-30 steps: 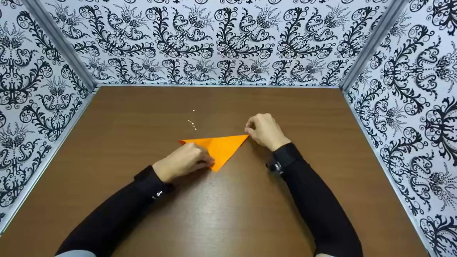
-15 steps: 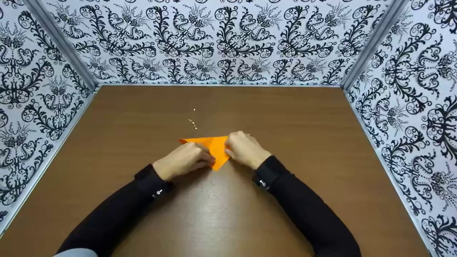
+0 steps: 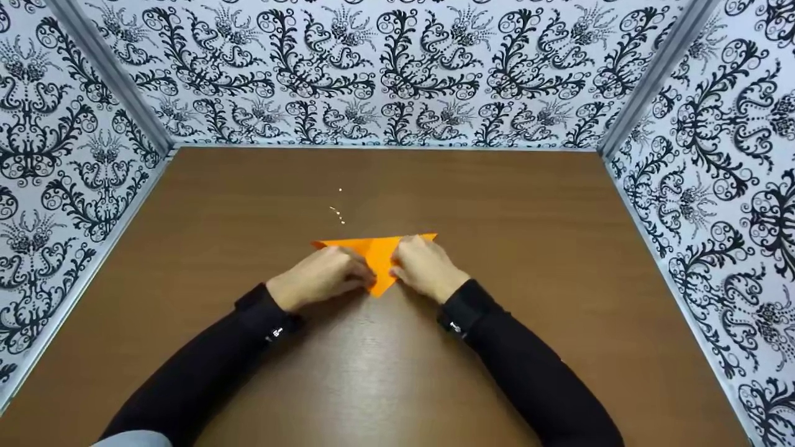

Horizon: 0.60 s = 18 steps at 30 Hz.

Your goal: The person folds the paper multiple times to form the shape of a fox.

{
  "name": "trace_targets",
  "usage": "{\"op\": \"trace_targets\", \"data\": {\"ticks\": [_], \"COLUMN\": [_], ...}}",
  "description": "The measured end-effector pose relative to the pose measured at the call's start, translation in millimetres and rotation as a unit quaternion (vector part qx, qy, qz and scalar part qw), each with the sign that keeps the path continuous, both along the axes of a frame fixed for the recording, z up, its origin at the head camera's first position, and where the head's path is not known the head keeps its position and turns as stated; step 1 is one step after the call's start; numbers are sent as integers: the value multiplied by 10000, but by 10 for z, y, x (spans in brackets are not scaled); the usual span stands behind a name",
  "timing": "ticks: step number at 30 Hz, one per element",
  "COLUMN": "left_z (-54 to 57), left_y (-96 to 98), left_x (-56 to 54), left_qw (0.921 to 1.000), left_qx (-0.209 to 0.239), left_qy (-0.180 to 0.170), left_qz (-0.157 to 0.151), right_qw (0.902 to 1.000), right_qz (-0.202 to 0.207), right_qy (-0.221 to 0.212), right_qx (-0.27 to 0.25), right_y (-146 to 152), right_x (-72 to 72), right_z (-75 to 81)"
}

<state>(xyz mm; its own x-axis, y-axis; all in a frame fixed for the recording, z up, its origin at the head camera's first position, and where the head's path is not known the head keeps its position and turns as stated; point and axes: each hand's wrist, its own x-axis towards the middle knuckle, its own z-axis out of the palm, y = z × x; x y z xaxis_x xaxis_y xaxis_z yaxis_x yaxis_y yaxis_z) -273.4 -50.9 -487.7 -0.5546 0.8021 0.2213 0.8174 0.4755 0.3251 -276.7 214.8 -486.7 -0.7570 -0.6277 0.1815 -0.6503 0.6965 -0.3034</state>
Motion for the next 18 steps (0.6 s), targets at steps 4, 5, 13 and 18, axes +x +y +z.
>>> {"op": "trace_targets", "data": {"ticks": [4,5,13,18], "left_z": [2,2,97,187], "left_y": [4,3,19,85], "left_x": [-22,-32,-146,-255], "left_qw": [10000,9999,9980,9954], "left_qx": [-34,-39,-149,-323], "left_qy": [27,40,325,475], "left_qz": [80,109,515,762], "right_qw": [10000,10000,9997,9998], "right_qz": [-62,-66,-155,-174], "right_qy": [-60,-60,15,23], "right_qx": [-30,-37,-211,-117], "right_y": [2,1,-18,-44], "right_x": [2,4,34,33], "right_z": [-11,-7,-14,-19]}}
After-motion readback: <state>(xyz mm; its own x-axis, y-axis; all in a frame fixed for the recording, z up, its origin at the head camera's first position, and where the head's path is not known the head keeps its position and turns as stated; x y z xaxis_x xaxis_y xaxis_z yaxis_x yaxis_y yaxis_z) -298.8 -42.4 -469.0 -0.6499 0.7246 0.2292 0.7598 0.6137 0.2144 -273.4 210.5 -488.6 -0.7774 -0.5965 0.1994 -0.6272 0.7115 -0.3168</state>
